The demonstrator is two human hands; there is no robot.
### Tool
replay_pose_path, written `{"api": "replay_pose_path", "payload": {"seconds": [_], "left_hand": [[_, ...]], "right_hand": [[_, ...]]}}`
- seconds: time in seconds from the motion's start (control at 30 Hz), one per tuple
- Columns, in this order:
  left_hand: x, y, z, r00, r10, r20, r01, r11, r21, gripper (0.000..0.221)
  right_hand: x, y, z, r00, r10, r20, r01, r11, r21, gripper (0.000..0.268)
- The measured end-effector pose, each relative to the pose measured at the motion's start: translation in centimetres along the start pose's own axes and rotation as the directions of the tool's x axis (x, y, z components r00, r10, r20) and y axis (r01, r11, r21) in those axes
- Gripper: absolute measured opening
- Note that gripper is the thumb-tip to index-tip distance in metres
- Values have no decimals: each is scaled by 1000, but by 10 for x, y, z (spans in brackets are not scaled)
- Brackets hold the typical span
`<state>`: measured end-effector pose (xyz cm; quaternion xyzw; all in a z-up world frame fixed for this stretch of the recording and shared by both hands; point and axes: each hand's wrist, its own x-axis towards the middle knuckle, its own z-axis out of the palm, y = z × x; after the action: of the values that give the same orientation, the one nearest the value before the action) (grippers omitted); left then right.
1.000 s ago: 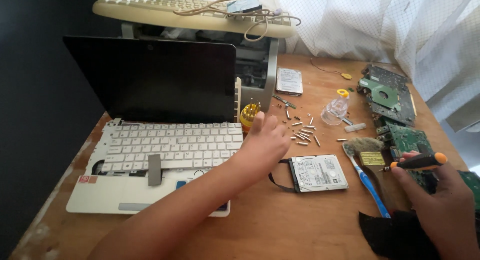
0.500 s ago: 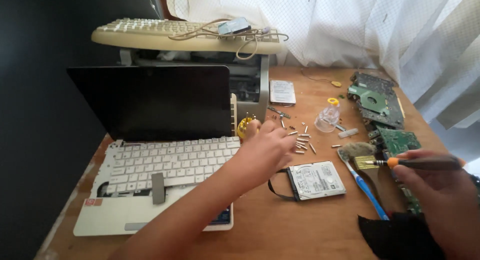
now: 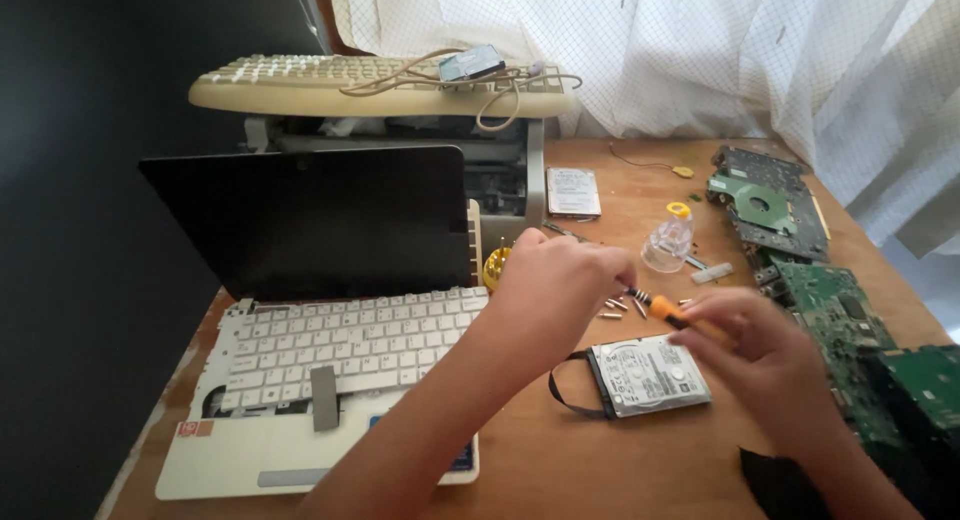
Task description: Removing screws from a laptop hard drive bracket using a screwdriver
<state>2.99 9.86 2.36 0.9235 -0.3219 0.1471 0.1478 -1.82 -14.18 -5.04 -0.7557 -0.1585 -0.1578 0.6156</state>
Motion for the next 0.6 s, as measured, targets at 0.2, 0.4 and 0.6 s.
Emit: {"api": "replay_pose_path", "payload": {"seconds": [0.2,0.4,0.6], "left_hand": [[6,0,18,992,-32,118,23,997,73,33],[13,-13,33,982,-36,-187,38,999,11,12],[22,-15,78,996,-53,-68,60,991,120,16]], "right_hand": [[1,0,5,980,-132,151,196,794,-576,35],[8,-20,-9,979,60,-194,-160,814,-559,29],[18,-29,-9,831,481,-279,-513,857,-48,32]]}}
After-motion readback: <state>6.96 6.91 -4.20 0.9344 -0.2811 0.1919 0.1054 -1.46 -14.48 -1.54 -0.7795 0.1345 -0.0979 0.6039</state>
